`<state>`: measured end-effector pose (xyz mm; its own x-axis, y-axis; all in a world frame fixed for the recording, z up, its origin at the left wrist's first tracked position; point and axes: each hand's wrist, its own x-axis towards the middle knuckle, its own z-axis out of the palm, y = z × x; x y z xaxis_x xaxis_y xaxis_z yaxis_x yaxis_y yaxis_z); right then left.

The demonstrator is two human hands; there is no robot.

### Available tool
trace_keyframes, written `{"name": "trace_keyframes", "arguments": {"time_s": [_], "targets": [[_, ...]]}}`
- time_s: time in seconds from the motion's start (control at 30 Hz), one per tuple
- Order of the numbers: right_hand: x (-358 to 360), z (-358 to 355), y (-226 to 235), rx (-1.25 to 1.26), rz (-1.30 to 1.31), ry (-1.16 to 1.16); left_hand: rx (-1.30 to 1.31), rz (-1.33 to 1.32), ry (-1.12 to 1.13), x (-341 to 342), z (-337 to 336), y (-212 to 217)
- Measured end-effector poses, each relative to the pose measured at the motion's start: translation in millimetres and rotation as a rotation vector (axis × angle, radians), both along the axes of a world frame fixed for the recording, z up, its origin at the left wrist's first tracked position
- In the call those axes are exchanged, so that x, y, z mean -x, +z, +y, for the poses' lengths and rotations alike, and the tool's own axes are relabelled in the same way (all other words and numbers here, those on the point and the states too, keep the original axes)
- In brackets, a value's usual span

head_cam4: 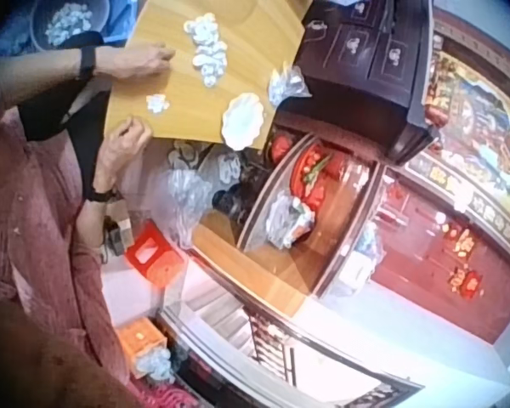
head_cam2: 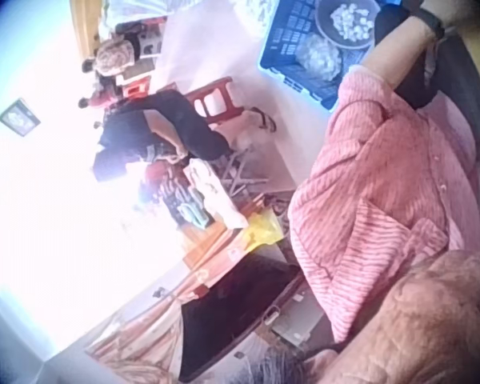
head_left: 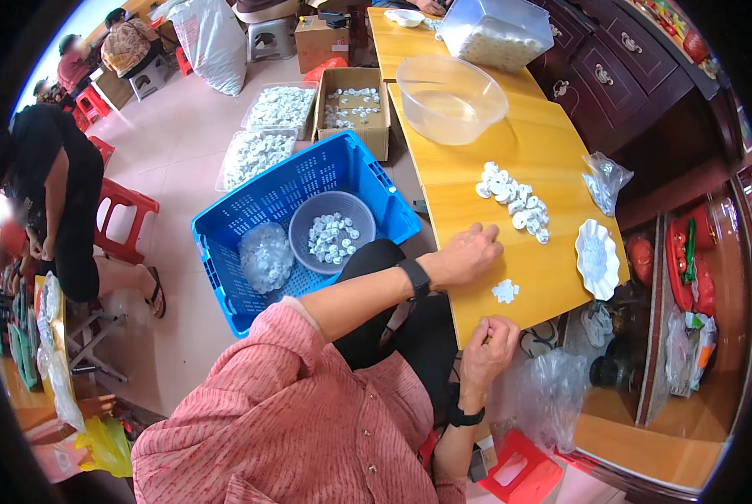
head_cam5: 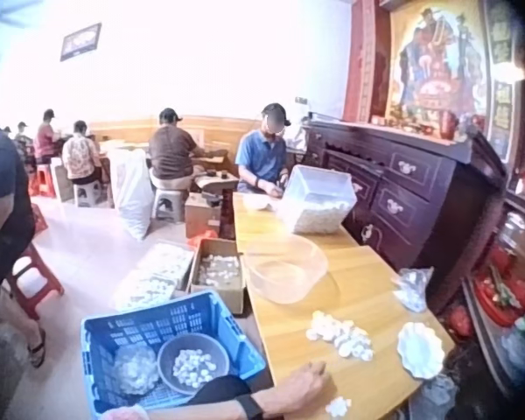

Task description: Sorting and inspecting white plastic hardware components on a wooden table into different containers.

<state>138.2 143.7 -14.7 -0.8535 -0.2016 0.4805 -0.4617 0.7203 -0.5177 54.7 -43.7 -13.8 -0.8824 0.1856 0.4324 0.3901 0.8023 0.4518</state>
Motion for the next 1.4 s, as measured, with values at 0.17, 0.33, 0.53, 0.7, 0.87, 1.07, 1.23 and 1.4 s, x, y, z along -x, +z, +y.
{"name": "trace_keyframes", "arguments": {"time_s": [0.17, 0.33, 0.53, 0.7, 0.87, 1.07, 1.23, 1.4], "targets": [[1.4, -2.5, -0.2, 0.021, -0.009, 0.024, -0.380, 0.036, 0.095, -32.8, -11.0, -0.6], [5.6, -3.3, 2.7, 0.142, -0.170, 0.010, -0.995, -0.268, 0.247, -76.2, -9.0, 1.0], [22.4, -2.4, 9.7, -0.180, 0.014, -0.030, -1.223, -0.362, 0.138, -119.1, 0.9, -6.9], [23.5, -0.1, 5.3, -0.203, 0.020, -0.038, -1.488, -0.527, -0.024, -128.8, 6.8, -10.6], [26.3, -3.8, 2.8, -0.158, 0.037, -0.077, -1.558, -0.527, -0.034, -129.4, 7.8, -5.9], [32.0, -3.3, 1.8, -0.035, 0.043, -0.038, -1.562, -0.547, 0.002, -131.6, 5.7, -6.1], [27.8, -8.1, 10.1, -0.065, 0.020, -0.031, -1.535, -0.560, -0.002, -133.7, 7.7, -10.8], [26.9, -4.7, 8.4, -0.081, 0.006, -0.045, -1.564, -0.557, 0.002, -136.8, 11.8, -8.5]]}}
